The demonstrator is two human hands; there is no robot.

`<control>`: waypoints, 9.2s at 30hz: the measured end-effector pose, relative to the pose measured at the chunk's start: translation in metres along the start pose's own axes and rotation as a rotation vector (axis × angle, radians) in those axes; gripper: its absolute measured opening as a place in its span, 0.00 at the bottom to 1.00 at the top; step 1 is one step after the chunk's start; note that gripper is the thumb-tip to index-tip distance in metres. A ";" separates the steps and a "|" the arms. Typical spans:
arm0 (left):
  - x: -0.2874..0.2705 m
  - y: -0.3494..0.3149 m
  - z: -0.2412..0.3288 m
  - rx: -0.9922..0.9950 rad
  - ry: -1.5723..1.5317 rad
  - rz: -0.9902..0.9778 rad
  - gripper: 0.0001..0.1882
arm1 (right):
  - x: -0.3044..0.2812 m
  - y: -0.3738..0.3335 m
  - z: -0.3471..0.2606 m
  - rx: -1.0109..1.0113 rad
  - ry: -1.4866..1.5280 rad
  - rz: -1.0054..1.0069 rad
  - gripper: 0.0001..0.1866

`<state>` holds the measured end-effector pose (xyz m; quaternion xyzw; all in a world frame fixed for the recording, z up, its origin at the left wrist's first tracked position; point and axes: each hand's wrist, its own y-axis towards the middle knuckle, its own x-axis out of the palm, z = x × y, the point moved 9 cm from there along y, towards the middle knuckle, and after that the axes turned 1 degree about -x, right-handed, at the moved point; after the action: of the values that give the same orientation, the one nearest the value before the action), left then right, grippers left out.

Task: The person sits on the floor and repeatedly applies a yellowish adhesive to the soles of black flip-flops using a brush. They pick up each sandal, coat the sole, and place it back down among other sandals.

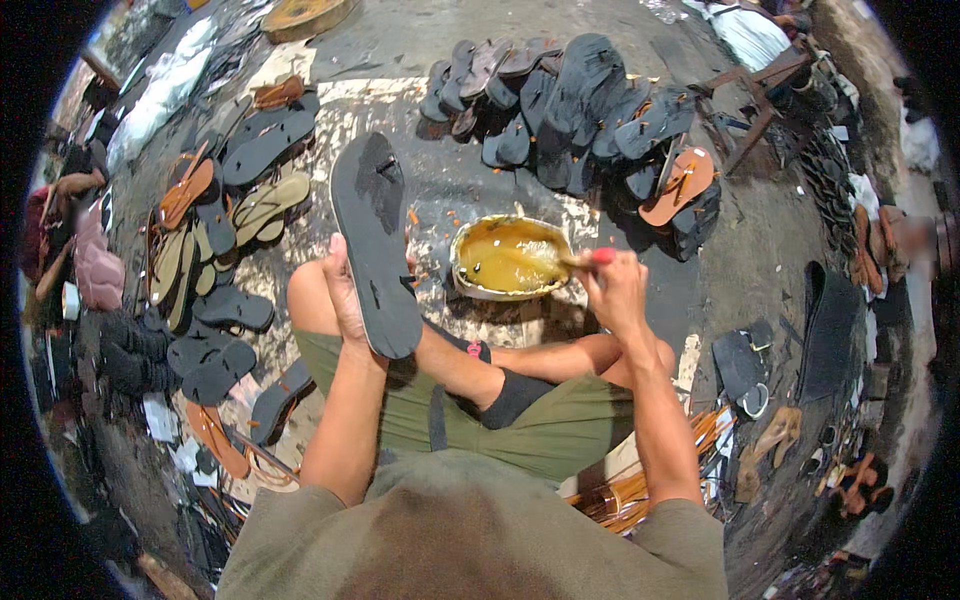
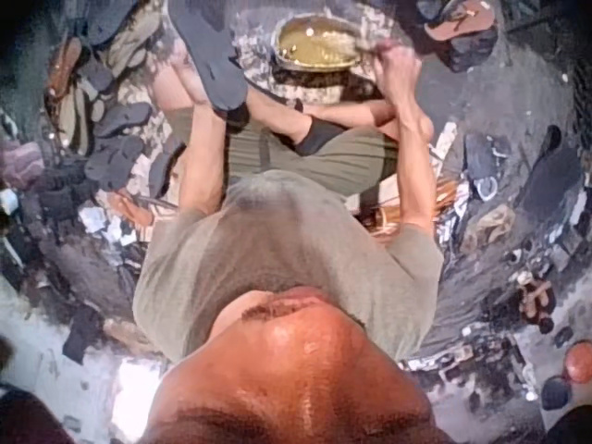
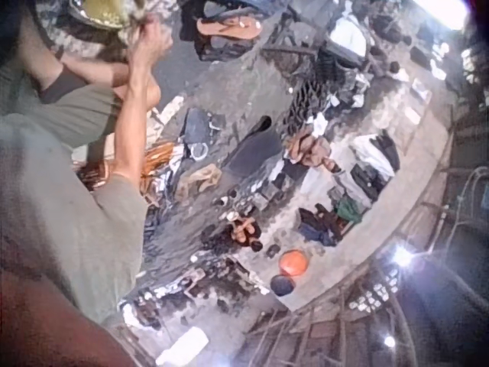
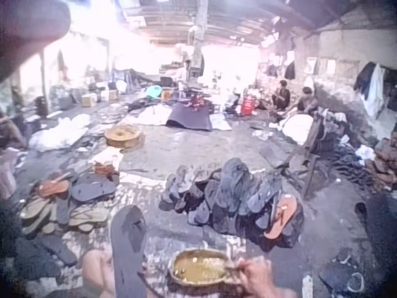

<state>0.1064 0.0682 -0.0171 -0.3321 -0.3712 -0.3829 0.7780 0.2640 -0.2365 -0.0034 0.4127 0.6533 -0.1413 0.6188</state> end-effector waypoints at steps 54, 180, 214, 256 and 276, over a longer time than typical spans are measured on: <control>-0.172 0.038 0.235 0.444 1.075 0.406 0.28 | -0.081 -0.042 0.030 0.745 0.939 0.496 0.25; -0.176 0.321 0.269 0.150 2.785 0.382 0.47 | -0.027 -0.022 0.044 0.824 0.704 0.197 0.15; -0.040 -0.014 0.154 0.260 1.907 0.325 0.50 | -0.077 0.000 0.050 0.600 0.958 0.435 0.16; 0.058 -0.033 -0.029 -0.103 -0.234 -0.020 0.40 | -0.073 0.038 -0.182 -0.147 0.786 0.231 0.16; 0.024 0.060 -0.050 -0.408 -0.043 -0.083 0.35 | -0.053 0.011 -0.179 -0.104 1.328 -0.133 0.17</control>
<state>0.1832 0.0488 -0.0361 -0.4752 -0.3160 -0.4746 0.6701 0.1423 -0.1248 0.0837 0.3406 0.9255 0.1365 0.0942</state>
